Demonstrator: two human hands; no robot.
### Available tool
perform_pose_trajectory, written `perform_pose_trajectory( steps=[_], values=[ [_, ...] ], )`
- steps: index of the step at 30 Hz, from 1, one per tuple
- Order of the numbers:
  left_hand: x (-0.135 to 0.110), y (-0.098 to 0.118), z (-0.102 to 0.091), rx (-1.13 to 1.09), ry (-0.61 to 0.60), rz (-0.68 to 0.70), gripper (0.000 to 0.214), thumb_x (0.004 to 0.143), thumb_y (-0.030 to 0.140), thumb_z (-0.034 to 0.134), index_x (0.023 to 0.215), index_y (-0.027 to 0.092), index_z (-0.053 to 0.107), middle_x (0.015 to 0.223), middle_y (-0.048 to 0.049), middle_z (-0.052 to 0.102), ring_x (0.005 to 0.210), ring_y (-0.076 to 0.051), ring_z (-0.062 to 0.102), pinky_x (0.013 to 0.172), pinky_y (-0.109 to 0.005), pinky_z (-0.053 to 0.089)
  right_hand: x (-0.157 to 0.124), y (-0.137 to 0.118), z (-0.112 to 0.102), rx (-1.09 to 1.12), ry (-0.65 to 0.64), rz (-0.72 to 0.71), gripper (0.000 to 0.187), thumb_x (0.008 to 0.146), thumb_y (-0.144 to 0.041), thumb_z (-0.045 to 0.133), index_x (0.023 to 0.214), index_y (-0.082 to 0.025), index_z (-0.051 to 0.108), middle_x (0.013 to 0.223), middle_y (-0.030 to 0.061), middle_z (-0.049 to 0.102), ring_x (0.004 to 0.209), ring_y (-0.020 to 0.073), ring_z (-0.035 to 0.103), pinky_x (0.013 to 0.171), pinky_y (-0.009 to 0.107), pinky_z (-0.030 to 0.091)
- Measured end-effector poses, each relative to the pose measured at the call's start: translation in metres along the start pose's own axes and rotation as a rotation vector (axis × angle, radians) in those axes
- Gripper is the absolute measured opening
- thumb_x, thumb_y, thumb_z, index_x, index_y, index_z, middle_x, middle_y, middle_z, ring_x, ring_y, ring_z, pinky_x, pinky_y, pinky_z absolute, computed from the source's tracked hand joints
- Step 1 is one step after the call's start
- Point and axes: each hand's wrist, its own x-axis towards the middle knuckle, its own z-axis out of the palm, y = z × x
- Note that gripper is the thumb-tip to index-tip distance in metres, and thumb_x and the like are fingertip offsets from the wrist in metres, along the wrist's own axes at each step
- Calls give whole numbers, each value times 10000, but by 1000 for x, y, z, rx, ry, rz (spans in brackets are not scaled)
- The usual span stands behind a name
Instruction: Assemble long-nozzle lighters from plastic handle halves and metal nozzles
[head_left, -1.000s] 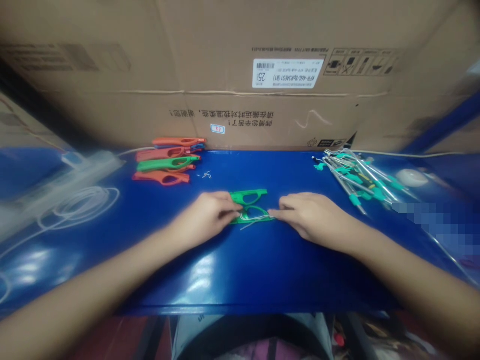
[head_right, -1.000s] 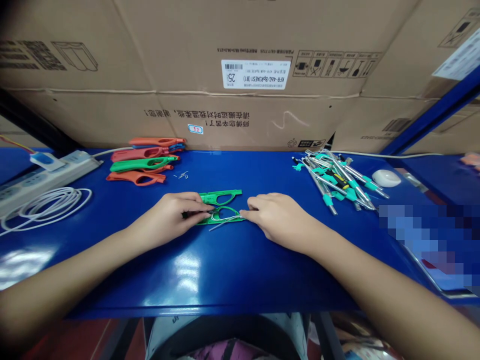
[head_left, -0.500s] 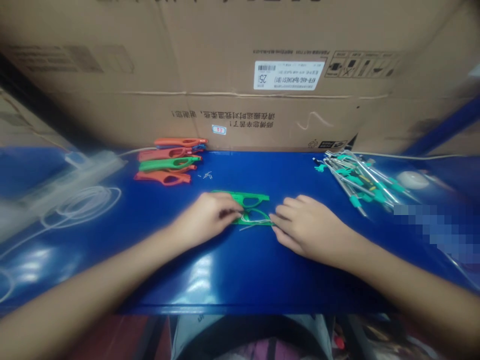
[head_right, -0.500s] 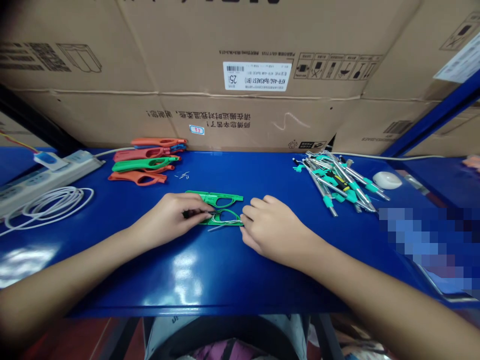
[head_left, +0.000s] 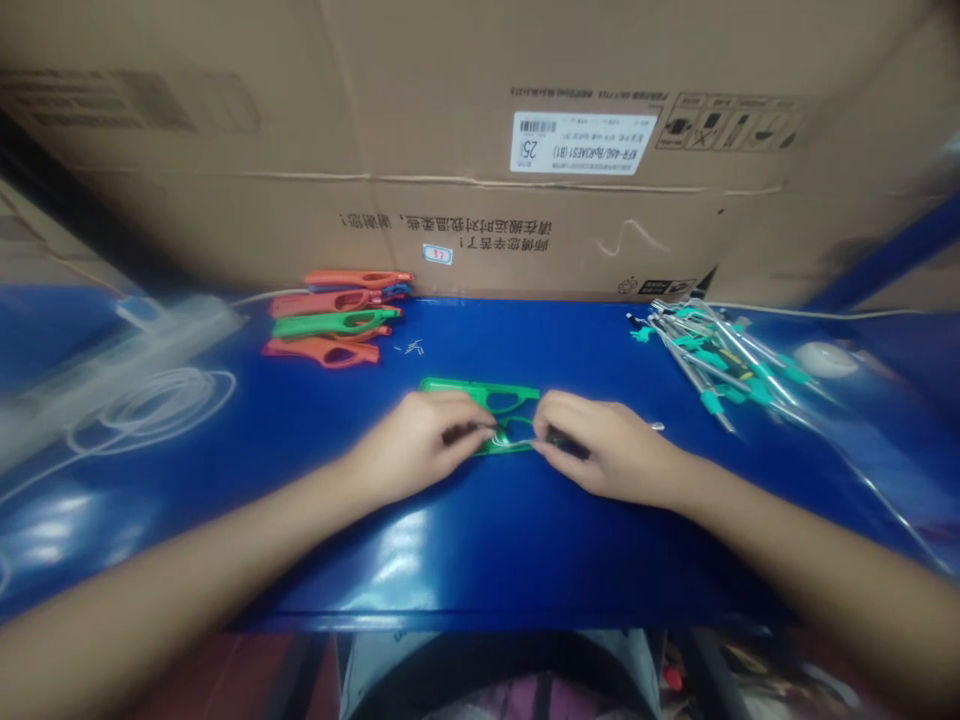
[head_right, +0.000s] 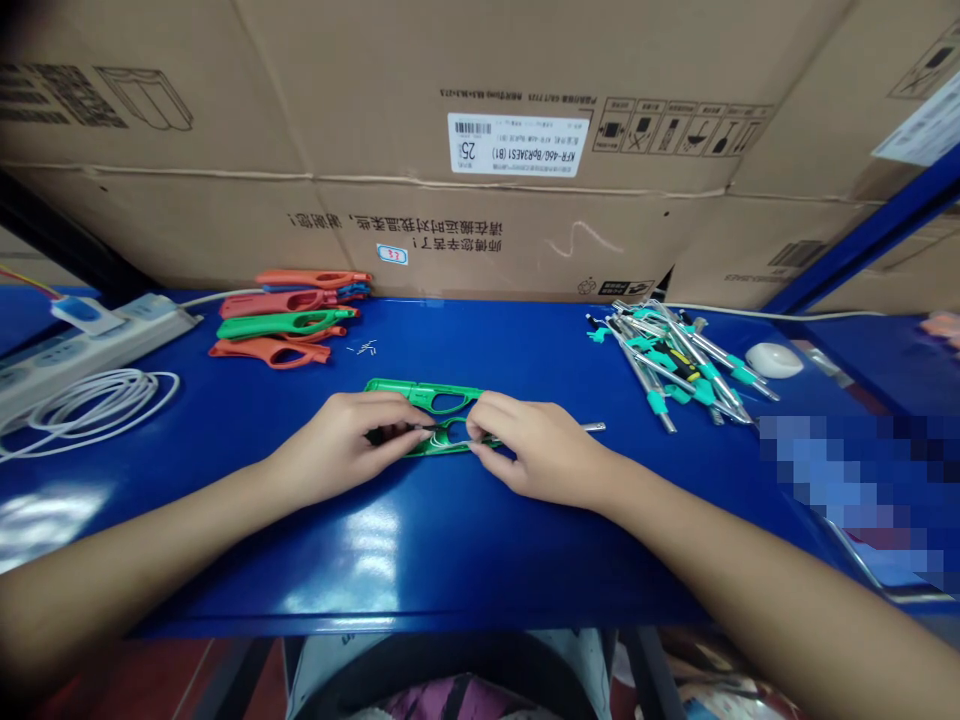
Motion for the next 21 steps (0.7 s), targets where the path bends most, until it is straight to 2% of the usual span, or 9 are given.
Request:
perform_pose_trajectory(
  steps=[6,13,21],
  values=[
    [0,0,1,-3,22,18,101,919,185,663,966,151,745,872,-39,748,764,-144,674,691,-243,518,-1,-1,3,-84,-49,-37,72,978,-291,560,1021,-237,580,1084,28,603,823,150,587,640,255,384],
    [-1,-4,3,-30,17,4,107,923,203,664,967,151,746,899,-46,740,799,-155,665,729,-263,525,-1,0,5,-107,-24,-24,121,982,-285,565,1090,-236,592,1082,30,627,868,166,622,650,256,403],
    [-1,-6,4,-60,29,30,88,903,180,690,955,152,756,922,-51,723,831,-149,669,771,-265,533,-1,2,5,-78,10,-19,50,984,-265,556,1000,-235,592,995,5,653,842,149,619,647,246,392]
  ],
)
